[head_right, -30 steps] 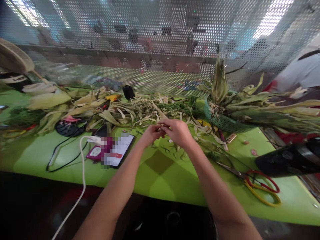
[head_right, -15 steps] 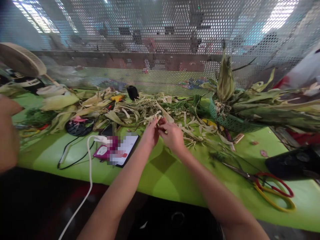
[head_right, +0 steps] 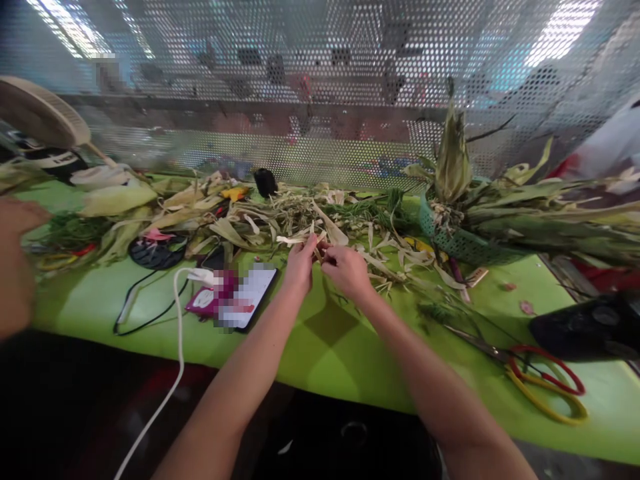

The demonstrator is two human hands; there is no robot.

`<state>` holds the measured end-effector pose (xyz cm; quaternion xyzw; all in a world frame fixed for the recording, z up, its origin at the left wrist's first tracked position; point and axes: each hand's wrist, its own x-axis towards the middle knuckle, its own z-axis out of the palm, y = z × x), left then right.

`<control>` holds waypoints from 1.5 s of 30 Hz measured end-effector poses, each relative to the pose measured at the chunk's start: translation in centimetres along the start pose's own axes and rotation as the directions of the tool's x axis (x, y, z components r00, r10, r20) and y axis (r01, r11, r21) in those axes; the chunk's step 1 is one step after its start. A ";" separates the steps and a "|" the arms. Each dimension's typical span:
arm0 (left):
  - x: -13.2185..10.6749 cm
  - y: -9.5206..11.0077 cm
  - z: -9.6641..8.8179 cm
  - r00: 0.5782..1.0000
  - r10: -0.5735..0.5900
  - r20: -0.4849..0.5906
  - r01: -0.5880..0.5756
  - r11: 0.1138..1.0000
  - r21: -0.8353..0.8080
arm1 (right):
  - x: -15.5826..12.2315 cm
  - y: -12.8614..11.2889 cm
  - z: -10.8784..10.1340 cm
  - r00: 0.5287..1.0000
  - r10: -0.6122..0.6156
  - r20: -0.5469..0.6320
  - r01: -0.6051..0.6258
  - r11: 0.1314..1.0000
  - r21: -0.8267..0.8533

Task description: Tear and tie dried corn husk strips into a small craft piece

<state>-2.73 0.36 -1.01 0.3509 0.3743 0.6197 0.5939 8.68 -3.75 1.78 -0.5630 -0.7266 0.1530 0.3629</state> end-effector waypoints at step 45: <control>-2.3 1.0 1.1 0.903 -0.228 0.364 0.182 0.971 0.156 | 1.9 2.9 -4.0 0.919 0.370 -0.136 -0.201 0.737 0.645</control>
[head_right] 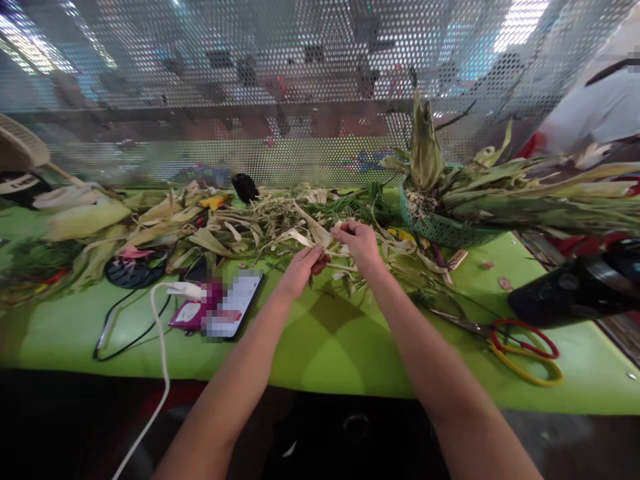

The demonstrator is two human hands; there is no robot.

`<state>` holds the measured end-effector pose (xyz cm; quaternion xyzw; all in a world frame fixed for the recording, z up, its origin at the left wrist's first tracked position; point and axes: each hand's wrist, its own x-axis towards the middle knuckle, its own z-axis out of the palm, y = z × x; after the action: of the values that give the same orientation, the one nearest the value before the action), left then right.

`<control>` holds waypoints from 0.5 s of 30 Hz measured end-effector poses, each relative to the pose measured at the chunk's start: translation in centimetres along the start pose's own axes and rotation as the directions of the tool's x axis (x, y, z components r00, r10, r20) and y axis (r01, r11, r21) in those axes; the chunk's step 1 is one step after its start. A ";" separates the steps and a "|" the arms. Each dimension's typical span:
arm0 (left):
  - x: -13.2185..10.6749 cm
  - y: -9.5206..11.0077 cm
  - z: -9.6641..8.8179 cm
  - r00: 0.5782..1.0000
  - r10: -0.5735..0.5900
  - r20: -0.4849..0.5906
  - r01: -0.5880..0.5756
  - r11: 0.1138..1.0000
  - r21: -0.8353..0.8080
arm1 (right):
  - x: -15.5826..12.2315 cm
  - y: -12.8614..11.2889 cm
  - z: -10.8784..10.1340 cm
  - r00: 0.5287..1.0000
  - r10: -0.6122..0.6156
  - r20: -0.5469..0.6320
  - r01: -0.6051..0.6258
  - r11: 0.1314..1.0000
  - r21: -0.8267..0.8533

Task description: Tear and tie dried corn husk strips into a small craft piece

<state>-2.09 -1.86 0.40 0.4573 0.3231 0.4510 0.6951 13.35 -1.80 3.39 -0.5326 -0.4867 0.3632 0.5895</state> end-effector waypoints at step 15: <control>1.0 -0.3 -1.3 0.994 0.009 -0.109 -0.027 0.986 -0.163 | -0.4 -0.5 -0.3 0.963 -0.265 0.056 0.267 0.894 -0.360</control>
<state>-2.68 -0.54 -0.37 0.3763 0.3179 0.5064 0.7077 13.51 -2.31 3.83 -0.5600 -0.6152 0.1843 0.5234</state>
